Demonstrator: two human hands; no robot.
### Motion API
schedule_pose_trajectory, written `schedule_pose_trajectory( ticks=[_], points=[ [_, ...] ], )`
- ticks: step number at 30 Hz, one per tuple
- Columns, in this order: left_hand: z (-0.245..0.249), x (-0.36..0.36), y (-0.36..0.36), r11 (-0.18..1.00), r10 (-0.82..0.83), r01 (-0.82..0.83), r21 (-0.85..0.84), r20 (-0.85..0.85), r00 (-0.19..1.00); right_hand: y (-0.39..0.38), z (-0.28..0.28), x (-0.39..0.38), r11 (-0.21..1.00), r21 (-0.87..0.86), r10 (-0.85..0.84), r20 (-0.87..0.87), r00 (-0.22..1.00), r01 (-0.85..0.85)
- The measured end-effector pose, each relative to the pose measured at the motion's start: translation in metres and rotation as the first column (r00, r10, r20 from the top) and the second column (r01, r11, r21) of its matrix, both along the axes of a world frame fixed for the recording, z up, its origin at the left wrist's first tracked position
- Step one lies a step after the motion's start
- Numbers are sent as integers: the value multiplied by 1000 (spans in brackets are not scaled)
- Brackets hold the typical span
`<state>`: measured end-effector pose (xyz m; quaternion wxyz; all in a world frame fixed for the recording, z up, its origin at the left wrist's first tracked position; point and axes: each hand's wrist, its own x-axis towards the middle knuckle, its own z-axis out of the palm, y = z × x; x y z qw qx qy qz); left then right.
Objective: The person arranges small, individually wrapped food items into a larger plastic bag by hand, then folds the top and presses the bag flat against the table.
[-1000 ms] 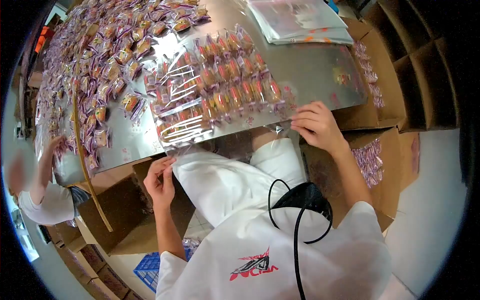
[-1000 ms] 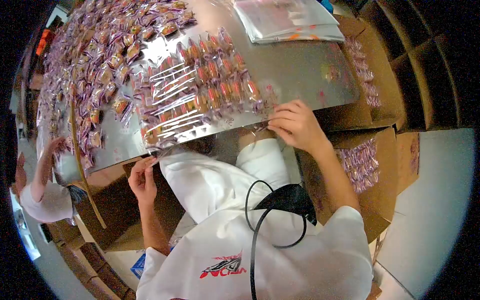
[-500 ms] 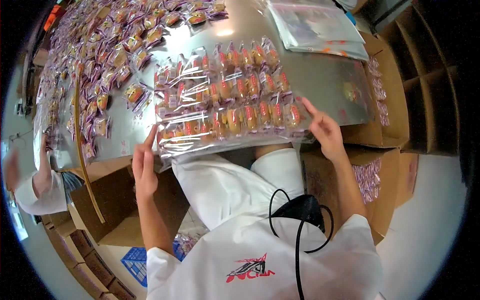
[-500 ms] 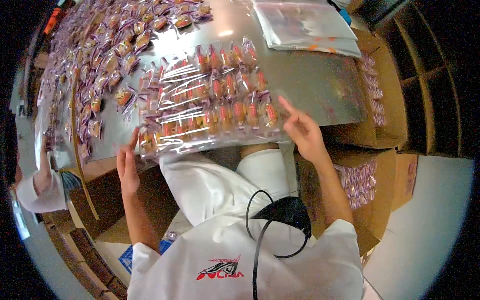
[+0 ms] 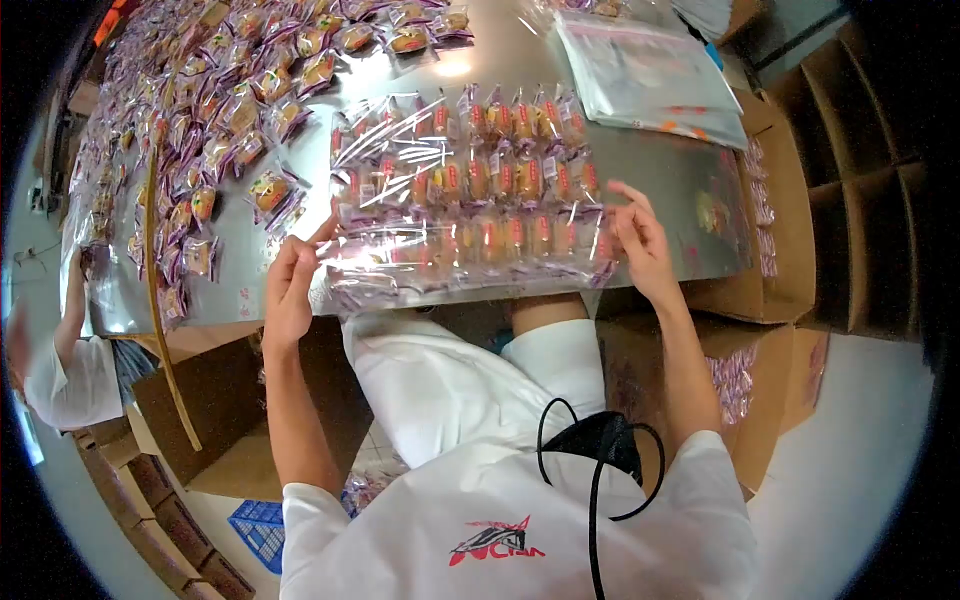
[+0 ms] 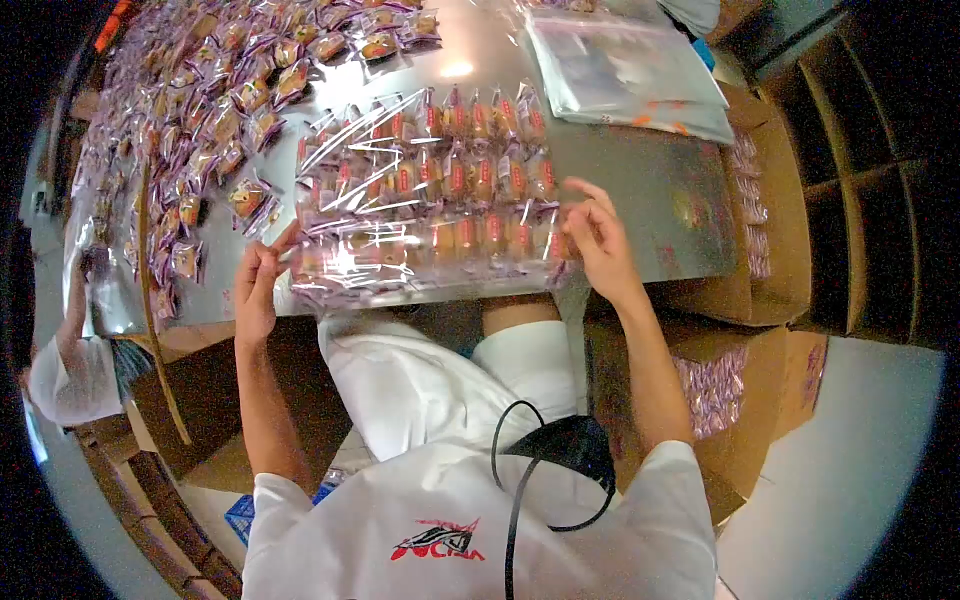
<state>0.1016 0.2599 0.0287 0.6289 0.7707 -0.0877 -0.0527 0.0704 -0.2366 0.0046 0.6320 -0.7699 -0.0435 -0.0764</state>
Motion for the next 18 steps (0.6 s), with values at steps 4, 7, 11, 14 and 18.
schedule_pose_trajectory(
  ticks=[4, 7, 11, 14, 18],
  points=[
    [-8, -2, 3, 998, 27, -29, -53, -51, 998, -5, 32, -7, 996, 76, 54, -248, 967, -36],
    [-11, -14, 2, 998, 60, -62, -5, -162, 985, -7, 29, -12, 963, -267, -54, -260, 964, -18],
    [7, -26, -14, 971, 235, -238, -36, -73, 969, 12, 31, -22, 983, -143, -138, -152, 979, 116],
    [13, -16, -7, 982, 118, -137, 128, 148, 982, 3, 25, -30, 953, -302, -81, -183, 980, 22],
    [10, -2, -1, 999, -29, 33, -27, 124, 992, 16, 21, -31, 988, -139, -88, -109, 990, 72]
  ],
)
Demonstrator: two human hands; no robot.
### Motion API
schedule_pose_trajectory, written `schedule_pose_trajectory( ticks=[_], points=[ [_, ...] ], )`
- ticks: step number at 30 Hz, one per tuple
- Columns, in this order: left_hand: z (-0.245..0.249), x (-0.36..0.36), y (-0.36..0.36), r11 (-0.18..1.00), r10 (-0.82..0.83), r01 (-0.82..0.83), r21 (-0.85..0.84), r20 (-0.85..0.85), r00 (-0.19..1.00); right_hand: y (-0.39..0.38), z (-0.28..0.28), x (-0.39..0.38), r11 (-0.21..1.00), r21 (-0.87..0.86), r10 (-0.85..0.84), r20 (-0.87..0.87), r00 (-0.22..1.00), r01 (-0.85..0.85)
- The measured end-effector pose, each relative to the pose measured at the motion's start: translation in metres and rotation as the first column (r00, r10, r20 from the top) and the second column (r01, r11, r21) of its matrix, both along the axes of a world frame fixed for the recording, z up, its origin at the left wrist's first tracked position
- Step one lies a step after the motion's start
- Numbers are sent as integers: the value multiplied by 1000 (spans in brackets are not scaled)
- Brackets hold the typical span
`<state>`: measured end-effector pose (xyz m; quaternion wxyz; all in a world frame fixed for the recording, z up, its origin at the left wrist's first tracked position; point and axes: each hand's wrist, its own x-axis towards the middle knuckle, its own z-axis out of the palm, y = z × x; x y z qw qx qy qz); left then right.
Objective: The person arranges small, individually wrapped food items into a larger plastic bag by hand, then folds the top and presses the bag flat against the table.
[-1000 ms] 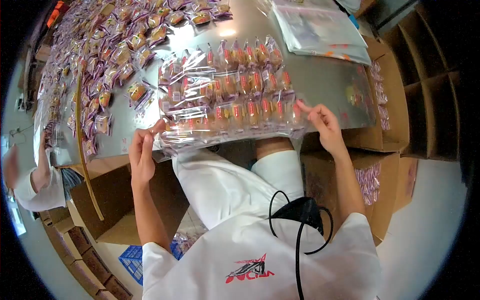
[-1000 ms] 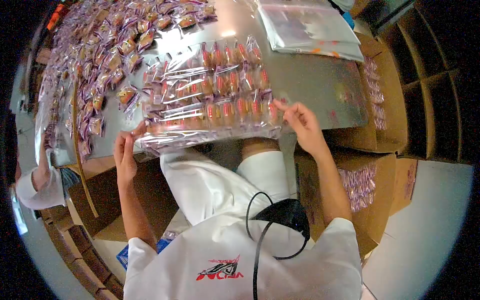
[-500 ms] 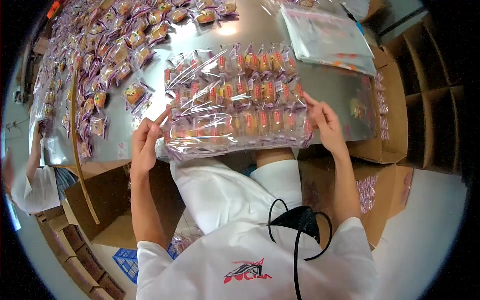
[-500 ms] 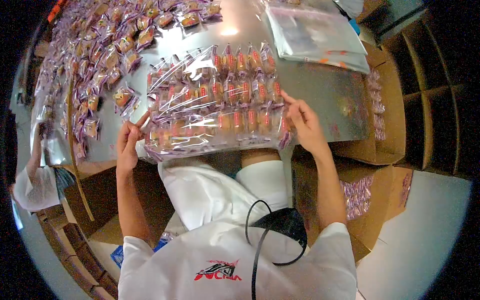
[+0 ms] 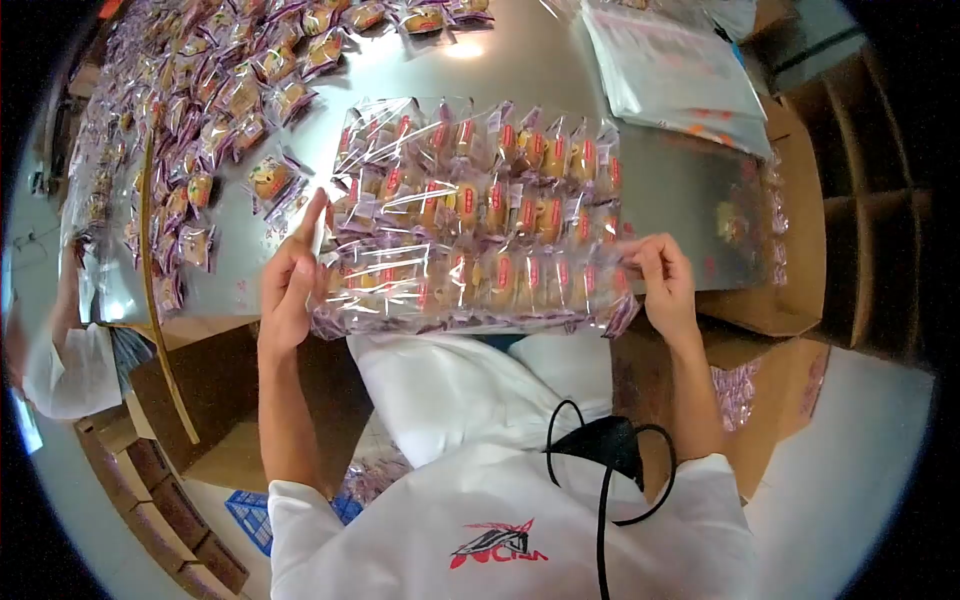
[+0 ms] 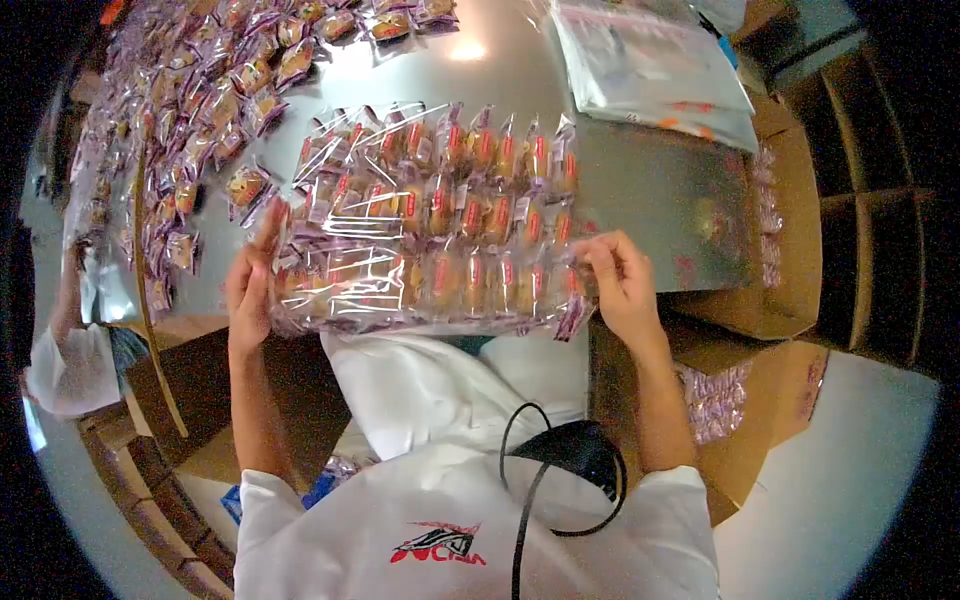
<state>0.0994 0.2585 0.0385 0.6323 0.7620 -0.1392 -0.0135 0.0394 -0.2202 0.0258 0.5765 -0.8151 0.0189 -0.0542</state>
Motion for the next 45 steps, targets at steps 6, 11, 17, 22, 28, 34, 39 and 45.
schedule_pose_trajectory(
  ticks=[6, 11, 17, 22, 28, 34, 39, 45],
  points=[
    [6, 1, -10, 993, -112, 114, 22, -56, 992, -2, 25, -11, 998, 16, -62, -125, 990, 65],
    [-5, -44, -20, 997, 49, -61, -53, -195, 979, -8, 24, -36, 999, 11, -31, -160, 987, 33],
    [0, -79, -23, 908, 204, -318, -273, -375, 904, -3, 31, -51, 991, 108, -63, -186, 980, 84],
    [-11, -103, -28, 869, 327, -457, -190, -472, 819, -4, 15, -56, 967, 207, -86, -294, 952, 152],
    [-20, -102, -36, 847, 392, -483, -222, -354, 849, -5, 9, -54, 950, 144, -188, -450, 873, 278],
    [-23, -100, -25, 928, 339, -371, -42, -321, 884, 1, -11, -63, 967, -83, -250, -162, 954, 240],
    [-11, -101, -22, 933, 320, -360, -13, -430, 844, -11, -11, -70, 935, 199, -187, -428, 884, 294],
    [-35, -108, -43, 818, 509, -575, -17, -444, 738, -8, -31, -69, 794, 390, -188, -572, 798, 467]
  ],
)
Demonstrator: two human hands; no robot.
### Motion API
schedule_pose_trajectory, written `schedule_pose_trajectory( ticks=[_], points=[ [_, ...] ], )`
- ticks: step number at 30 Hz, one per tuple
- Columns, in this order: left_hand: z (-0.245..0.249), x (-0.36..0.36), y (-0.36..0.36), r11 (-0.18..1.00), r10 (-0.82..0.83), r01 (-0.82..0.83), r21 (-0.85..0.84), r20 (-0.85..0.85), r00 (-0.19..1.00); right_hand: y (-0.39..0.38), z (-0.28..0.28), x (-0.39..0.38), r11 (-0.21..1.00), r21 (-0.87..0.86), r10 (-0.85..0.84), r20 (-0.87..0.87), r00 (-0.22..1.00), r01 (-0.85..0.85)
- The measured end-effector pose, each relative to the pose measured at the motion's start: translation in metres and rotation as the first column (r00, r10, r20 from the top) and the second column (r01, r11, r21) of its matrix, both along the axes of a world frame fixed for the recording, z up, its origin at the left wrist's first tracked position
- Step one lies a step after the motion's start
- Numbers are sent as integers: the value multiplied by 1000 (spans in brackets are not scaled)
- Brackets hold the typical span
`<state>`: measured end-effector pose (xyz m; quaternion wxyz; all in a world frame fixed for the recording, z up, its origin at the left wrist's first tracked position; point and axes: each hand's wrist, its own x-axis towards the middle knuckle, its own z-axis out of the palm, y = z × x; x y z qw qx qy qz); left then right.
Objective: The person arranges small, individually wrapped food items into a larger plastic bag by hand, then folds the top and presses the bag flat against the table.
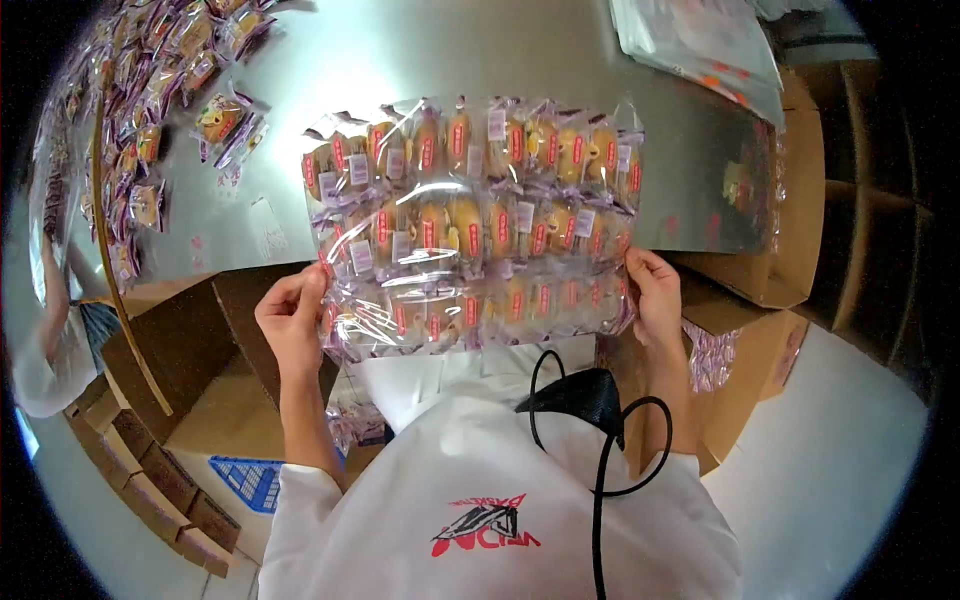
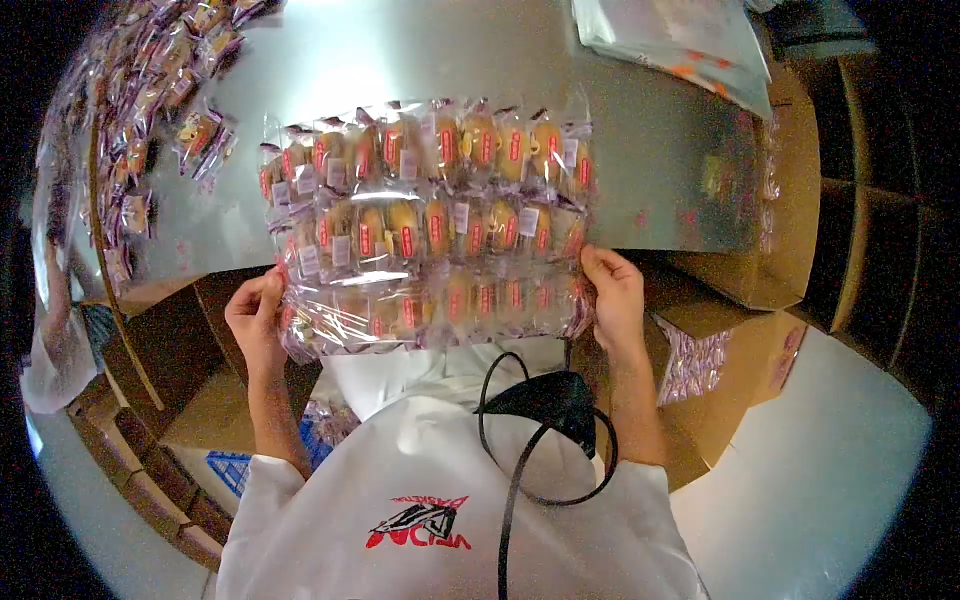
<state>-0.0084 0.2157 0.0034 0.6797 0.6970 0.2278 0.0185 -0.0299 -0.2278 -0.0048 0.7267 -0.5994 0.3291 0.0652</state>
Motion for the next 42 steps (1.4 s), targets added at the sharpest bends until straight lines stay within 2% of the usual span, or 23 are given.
schedule_pose_trajectory(
  ticks=[6, 8, 9, 12, 14, 16, 17, 20, 21, 22, 23, 24, 26, 27, 30, 32, 33, 34, 36, 37, 38, 40, 42],
  points=[
    [-16, -4, 9, 974, 3, -33, -224, -134, 991, -3, 0, 1, 995, 23, 102, -59, 993, -101],
    [-20, -6, 19, 963, -49, -20, -267, -247, 968, 1, 1, -1, 996, -41, 80, -90, 993, -84],
    [-6, 4, 0, 926, 2, -91, -366, -236, 972, 2, 1, -1, 994, -73, 70, -102, 992, -77],
    [-25, -5, 13, 936, -28, -26, -352, -145, 989, 3, -18, -8, 993, -58, -92, 164, 982, 103],
    [-21, -8, 4, 974, 39, -36, -224, 9, 999, 8, -11, -10, 942, -328, -14, 175, 984, 72],
    [1, -9, -3, 998, 50, -50, 24, -6, 999, 21, 3, -15, 829, -558, 66, 174, 983, 43],
    [3, -10, -5, 993, 107, -104, 63, -36, 994, 26, 7, -12, 755, -654, 99, 197, 975, 56],
    [0, -11, -11, 921, 49, -115, 373, 182, 982, 36, 7, -8, 603, -790, 138, 242, 960, 112],
    [-1, -13, -16, 919, 64, -144, 367, 223, 973, 37, 10, -8, 533, -838, 171, 244, 955, 118],
    [-1, -13, -16, 860, 7, -144, 489, 270, 963, 39, 14, -8, 457, -881, 204, 235, 950, 120],
    [0, -14, -16, 783, -53, -147, 604, 301, 952, 38, 23, -11, 241, -969, 321, 124, 939, 46],
    [1, -16, -17, 690, -117, -157, 706, 323, 939, 36, 19, -13, 272, -962, 328, 128, 936, 36],
    [-6, -23, -21, 758, -16, -152, 634, 251, 968, 32, 9, -12, 333, -943, 343, 147, 928, 26],
    [-8, -26, -21, 766, 3, -145, 626, 222, 975, 35, 13, -13, 302, -953, 353, 102, 930, -9],
    [-4, -26, -29, 849, 81, -98, 519, 55, 995, 37, 7, -23, 681, -727, 134, 10, 991, -85],
    [21, -23, -38, 839, 39, -43, 543, 19, 999, 50, 38, -19, 699, -665, 287, -74, 955, -262],
    [29, -24, -38, 851, 40, 21, 524, -105, 994, 59, 48, -18, 696, -649, 358, -57, 932, -307],
    [28, -26, -38, 837, -9, 43, 546, -64, 998, 68, 52, -17, 690, -634, 424, -36, 905, -349],
    [23, -35, -46, 809, -95, 63, 585, 23, 995, 83, 40, -23, 616, -743, 411, 19, 911, -263],
    [39, -35, -57, 728, -164, 160, 667, -57, 985, 89, 37, -23, 573, -789, 413, 47, 910, -220],
    [55, -30, -70, 861, -203, 213, 463, -70, 977, 93, 38, -21, 508, -825, 426, -12, 905, -249],
    [54, -25, -81, 717, -283, 254, 649, -61, 957, 103, 44, -15, 376, -872, 436, -132, 890, -314],
    [53, -23, -94, 526, -219, 200, 827, -96, 971, 113, 51, -10, 320, -883, 412, -198, 889, -345]
  ],
)
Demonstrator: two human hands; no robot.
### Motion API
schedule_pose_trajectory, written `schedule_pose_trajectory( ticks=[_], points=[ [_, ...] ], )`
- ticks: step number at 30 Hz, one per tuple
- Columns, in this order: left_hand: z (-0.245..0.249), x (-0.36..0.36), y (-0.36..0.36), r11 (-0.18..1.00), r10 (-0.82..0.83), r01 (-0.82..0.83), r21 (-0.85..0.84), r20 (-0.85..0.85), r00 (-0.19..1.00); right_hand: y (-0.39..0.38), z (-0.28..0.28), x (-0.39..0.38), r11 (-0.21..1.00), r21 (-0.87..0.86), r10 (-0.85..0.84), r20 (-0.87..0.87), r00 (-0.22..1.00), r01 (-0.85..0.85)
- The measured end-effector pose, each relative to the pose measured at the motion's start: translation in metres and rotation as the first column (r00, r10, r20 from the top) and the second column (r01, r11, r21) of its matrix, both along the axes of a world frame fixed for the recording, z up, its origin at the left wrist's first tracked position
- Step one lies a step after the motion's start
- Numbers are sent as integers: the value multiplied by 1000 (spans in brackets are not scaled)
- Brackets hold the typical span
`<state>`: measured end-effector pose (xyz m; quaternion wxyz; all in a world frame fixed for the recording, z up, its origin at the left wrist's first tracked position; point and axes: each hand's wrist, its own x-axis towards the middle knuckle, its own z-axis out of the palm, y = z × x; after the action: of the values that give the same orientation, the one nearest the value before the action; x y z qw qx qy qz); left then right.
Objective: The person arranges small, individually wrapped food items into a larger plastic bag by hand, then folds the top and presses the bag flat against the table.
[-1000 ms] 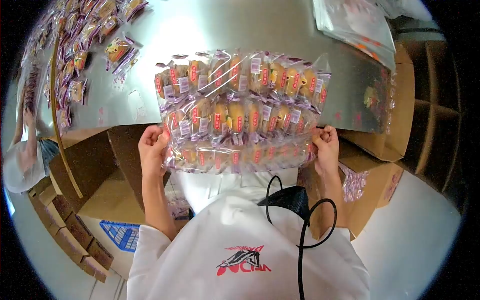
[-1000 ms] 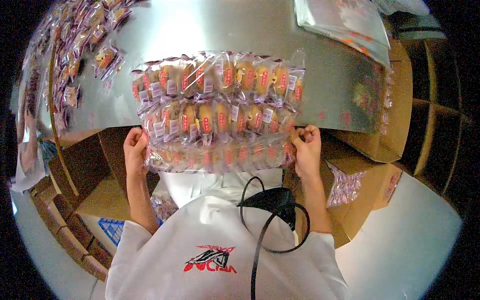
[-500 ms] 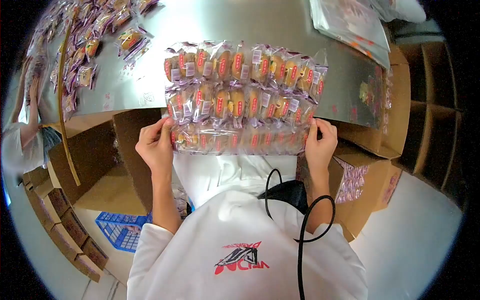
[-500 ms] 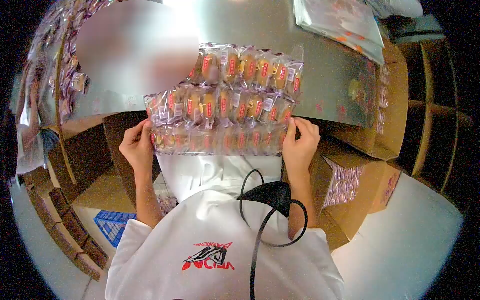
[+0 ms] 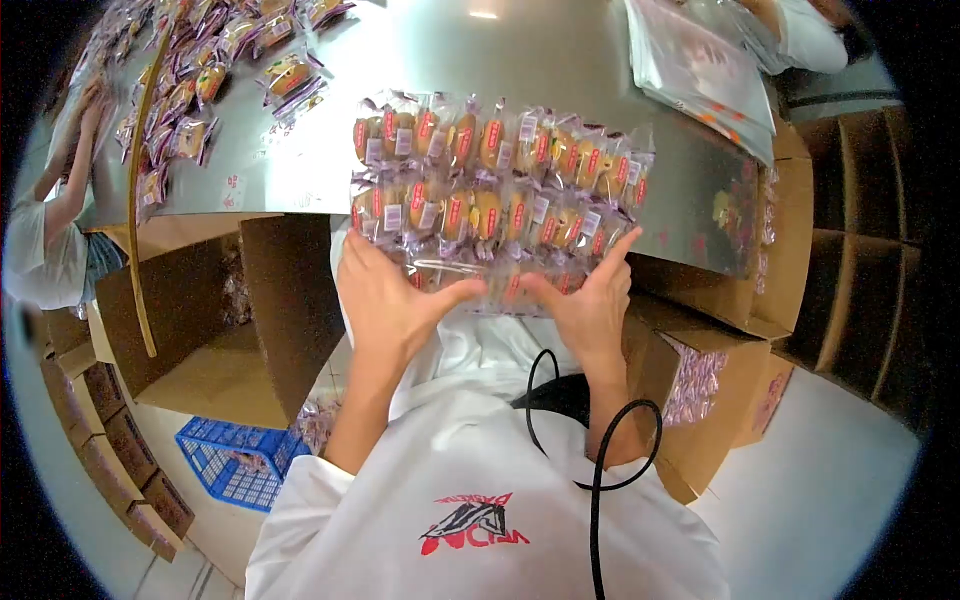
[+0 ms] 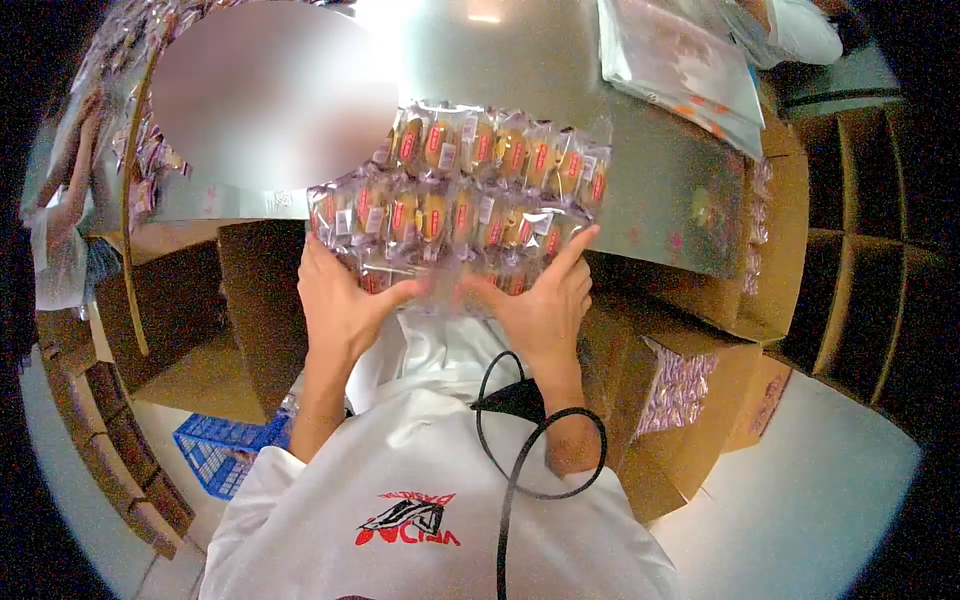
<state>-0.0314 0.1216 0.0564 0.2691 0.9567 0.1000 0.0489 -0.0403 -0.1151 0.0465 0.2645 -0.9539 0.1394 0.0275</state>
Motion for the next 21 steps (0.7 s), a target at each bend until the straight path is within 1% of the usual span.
schedule_pose_trajectory(
  ticks=[1, 2, 3, 5, 6, 7, 8, 10, 11, 13, 14, 15, 16, 18, 19, 20, 21],
  points=[
    [-1, 0, -6, 991, 18, -19, 131, 13, 1000, 2, 2, 3, 999, -41, 8, -12, 1000, -8],
    [-3, 1, -9, 987, 58, -57, 152, -2, 998, 4, 2, 5, 996, -83, 11, -21, 1000, -13],
    [-6, 5, -12, 981, 93, -90, 173, -9, 996, 9, 2, 7, 987, -160, 8, 10, 1000, -6],
    [-6, 13, -17, 962, 138, -127, 241, -30, 990, 14, 1, 12, 980, -191, -52, 4, 999, 52],
    [-4, 14, -17, 966, 142, -128, 226, -49, 989, 16, 1, 14, 976, -204, -76, -2, 997, 74],
    [-2, 16, -17, 969, 145, -128, 211, -67, 987, 14, -3, 14, 971, -233, -46, 67, 997, 60],
    [0, 18, -17, 972, 152, -134, 192, -82, 985, 11, 0, 15, 978, -203, -46, 29, 999, 51],
    [8, 24, -11, 988, 135, -124, 93, -118, 984, 6, 10, 20, 989, -140, -46, -38, 998, 40],
    [12, 25, -7, 992, 124, -119, 47, -142, 982, 0, 8, 19, 997, -60, -56, 29, 998, 58],
    [18, 27, -1, 991, 131, -128, 27, -224, 966, -14, -5, 20, 991, 110, -91, 162, 983, 73],
    [21, 31, 2, 991, 134, -135, 17, -260, 956, -19, -9, 22, 975, 197, -132, 140, 981, 104],
    [23, 34, 6, 991, 114, -131, -36, -302, 947, -25, -13, 23, 950, 281, -172, 110, 979, 136],
    [23, 37, 9, 988, 95, -128, -90, -307, 947, -29, -17, 22, 917, 360, -210, 74, 975, 170],
    [20, 40, 16, 972, 58, -126, -198, -319, 946, -35, -22, 26, 918, 381, -160, 96, 982, 112],
    [12, 40, 22, 956, 60, -139, -260, -290, 955, -37, -23, 26, 917, 391, -134, 108, 985, 82],
    [-1, 39, 28, 936, 65, -150, -319, -262, 963, -37, -22, 24, 930, 363, -111, 118, 987, 61],
    [-1, 41, 30, 913, 69, -154, -378, -230, 971, -37, -21, 24, 942, 334, -91, 132, 987, 42]
  ],
)
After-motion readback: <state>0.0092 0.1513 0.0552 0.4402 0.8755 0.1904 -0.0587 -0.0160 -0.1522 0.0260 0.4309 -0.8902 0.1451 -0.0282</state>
